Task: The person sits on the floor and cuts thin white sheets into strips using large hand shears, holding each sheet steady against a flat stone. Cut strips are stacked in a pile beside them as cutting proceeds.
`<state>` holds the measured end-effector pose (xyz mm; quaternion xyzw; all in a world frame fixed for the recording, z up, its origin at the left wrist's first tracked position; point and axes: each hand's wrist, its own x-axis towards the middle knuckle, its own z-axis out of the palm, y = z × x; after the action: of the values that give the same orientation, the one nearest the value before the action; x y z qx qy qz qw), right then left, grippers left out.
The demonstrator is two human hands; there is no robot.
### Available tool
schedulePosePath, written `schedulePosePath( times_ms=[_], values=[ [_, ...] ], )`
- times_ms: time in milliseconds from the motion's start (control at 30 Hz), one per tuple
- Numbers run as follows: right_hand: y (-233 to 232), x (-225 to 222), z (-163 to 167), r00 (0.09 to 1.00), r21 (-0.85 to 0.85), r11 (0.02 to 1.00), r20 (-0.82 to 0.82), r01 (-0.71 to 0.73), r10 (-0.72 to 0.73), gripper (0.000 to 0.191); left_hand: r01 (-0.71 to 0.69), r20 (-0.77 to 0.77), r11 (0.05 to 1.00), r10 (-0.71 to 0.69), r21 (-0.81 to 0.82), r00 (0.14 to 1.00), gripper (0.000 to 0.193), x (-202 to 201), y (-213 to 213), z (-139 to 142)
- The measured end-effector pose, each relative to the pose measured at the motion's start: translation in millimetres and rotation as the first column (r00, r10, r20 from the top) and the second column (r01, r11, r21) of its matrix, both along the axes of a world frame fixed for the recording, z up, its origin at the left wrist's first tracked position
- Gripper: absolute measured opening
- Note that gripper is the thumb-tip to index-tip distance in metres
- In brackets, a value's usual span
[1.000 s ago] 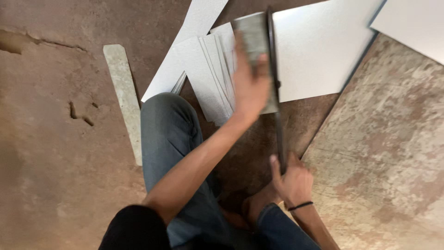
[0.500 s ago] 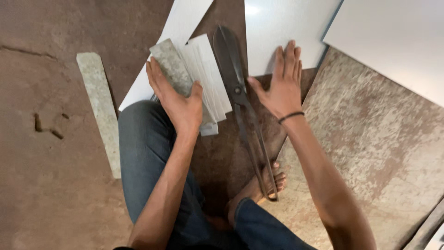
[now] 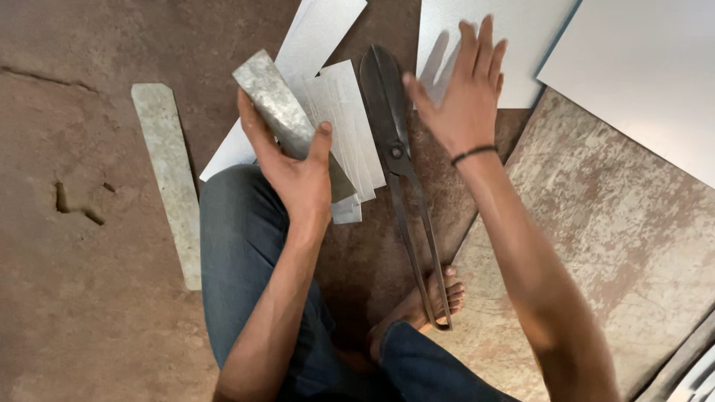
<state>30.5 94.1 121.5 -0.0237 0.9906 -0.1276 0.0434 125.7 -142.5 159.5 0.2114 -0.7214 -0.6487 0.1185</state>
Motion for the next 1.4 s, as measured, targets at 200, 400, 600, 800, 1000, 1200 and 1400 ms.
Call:
schedulePosePath(
  times_ms=[200, 400, 600, 800, 1000, 1200, 1400],
  values=[
    [-21.2, -30.7, 12.1, 0.993, 0.147, 0.986, -0.074, -0.083, 0.095, 0.097, 0.039, 0.060, 0.978, -0.052, 0.204, 0.997, 0.100, -10.9, -2.9, 10.7],
    [-72.8, 24.4, 96.2, 0.928, 0.065, 0.997, 0.372, -0.040, 0.013, 0.081, -0.118, 0.244, 0.818, -0.028, 0.563, 0.969, 0.099, -21.6, -13.8, 27.8],
    [-65.5, 94.0, 111.1, 0.984, -0.338, 0.929, 0.035, -0.151, 0.173, 0.051, -0.083, 0.235, 0.859, -0.044, 0.504, 0.971, 0.098, -10.0, -5.4, 24.8],
    [17.4, 137.2, 76.5, 0.728, -0.726, 0.332, 0.330, 0.603, -0.600, 0.044, 0.100, 0.140, 0.991, -0.113, 0.094, 0.984, 0.103, 29.3, 43.0, 8.7],
    [36.0, 156.8, 29.9, 0.570, -0.660, -0.361, 0.752, 0.660, -0.332, 0.045, 0.120, 0.180, 0.991, -0.128, 0.052, 0.975, 0.103, 30.0, 80.3, -3.7],
    [-22.1, 157.1, 45.4, 0.646, -0.722, -0.186, 0.684, 0.667, -0.339, 0.038, 0.129, 0.084, 0.969, -0.150, 0.209, 0.985, 0.105, 16.5, 51.8, 16.1],
    [-21.6, 185.3, 115.2, 0.833, -0.870, -0.085, 0.490, 0.485, -0.258, 0.046, 0.229, 0.007, 0.890, -0.252, 0.394, 0.968, 0.097, 14.4, 55.1, 33.7]
  ],
)
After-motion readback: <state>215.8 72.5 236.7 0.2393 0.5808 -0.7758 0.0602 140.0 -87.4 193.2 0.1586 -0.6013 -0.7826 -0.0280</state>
